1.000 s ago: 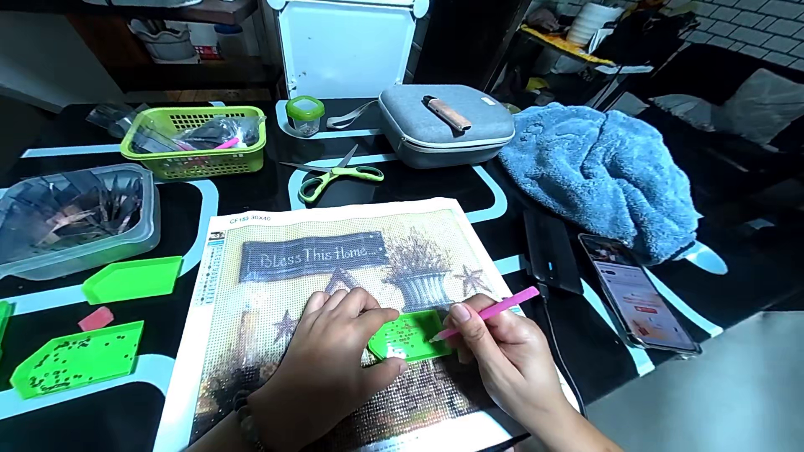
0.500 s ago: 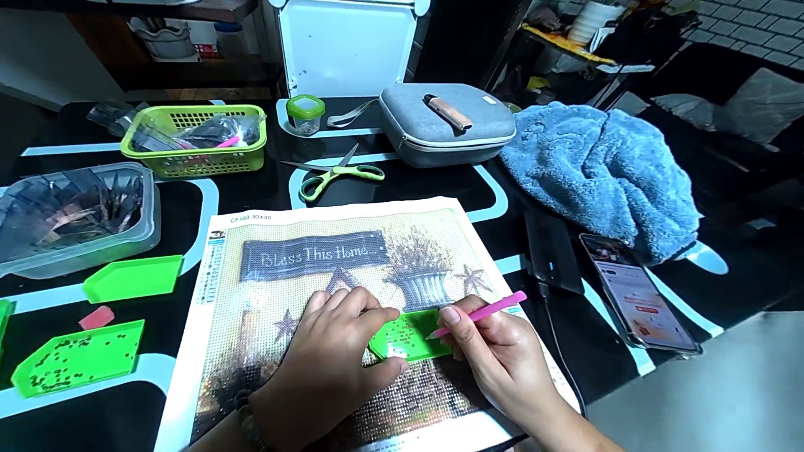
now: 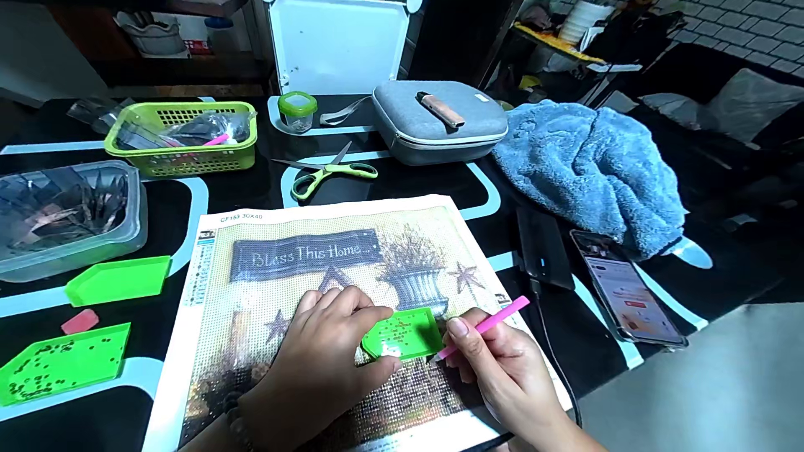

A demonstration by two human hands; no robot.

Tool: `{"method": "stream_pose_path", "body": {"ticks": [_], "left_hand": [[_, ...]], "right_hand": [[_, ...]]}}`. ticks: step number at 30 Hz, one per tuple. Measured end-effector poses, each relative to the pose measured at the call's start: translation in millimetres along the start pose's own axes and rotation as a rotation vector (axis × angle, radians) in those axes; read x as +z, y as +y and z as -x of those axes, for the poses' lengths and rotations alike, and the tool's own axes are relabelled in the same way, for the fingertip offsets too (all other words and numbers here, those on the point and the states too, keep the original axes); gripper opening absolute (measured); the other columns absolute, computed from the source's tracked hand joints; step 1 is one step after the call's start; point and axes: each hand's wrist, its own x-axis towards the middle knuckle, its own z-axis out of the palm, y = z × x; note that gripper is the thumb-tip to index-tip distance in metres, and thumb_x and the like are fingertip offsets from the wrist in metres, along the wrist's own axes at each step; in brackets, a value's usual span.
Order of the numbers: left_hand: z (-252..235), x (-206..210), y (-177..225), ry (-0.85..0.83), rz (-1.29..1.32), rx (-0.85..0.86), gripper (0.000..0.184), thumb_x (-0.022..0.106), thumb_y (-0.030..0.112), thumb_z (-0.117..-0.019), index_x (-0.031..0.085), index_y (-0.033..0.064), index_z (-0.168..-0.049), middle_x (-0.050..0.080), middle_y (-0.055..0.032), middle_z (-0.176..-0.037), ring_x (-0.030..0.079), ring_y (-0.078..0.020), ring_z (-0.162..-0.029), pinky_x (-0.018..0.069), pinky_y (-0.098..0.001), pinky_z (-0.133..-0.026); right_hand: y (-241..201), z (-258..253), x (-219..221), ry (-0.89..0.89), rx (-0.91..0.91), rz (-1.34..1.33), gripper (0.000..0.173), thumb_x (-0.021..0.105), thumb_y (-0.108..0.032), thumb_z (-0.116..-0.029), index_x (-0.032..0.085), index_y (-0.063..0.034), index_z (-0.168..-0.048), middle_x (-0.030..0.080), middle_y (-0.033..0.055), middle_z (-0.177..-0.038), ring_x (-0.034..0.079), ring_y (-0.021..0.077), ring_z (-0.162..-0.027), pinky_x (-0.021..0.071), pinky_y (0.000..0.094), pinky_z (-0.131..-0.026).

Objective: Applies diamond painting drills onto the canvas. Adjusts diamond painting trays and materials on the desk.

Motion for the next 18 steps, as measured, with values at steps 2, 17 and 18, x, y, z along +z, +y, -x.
{"method": "stream_pose_path", "body": {"ticks": [2,17,18], "left_hand": [[-0.3,-0.4,0.1,-0.006,0.001,0.000,0.044,0.063,0.060,-0.0819,0.078,0.0307,-0.111,0.068,0.0110,-0.095,0.063,-0.0070,-0.086,0.0459,-0.0371,-0.081],[-0.4,-0.4,0.6,-0.002,-0.001,-0.001,0.044,0.064,0.059,-0.0811,0.079,0.0298,-0.111,0.069,0.0109,-0.094,0.062,-0.0072,-0.084,0.0457,-0.0365,-0.079],[-0.4,-0.7,0.8,-0.006,-0.001,-0.003,0.044,0.064,0.059,-0.0817,0.079,0.0298,-0.111,0.069,0.0108,-0.094,0.063,-0.0074,-0.085,0.0456,-0.0367,-0.079]], "right_hand": [[0.3,-0.3,0.1,-0.006,-0.006,0.011,0.030,0.049,-0.026,-0.1099,0.064,-0.0092,-0.090,0.064,-0.0061,-0.073,0.060,-0.0042,-0.063,0.0496,0.0112,-0.056],[2.5,-1.9,-2.8,-0.111,-0.185,0.238,0.034,0.046,-0.028,-0.1109,0.060,-0.0045,-0.091,0.059,0.0020,-0.073,0.058,-0.0002,-0.064,0.0484,0.0140,-0.059],[3.1,-1.6,-3.0,-0.109,-0.186,0.232,0.034,0.046,-0.029,-0.1110,0.060,-0.0047,-0.091,0.059,0.0017,-0.073,0.058,-0.0005,-0.064,0.0483,0.0138,-0.059]]}}
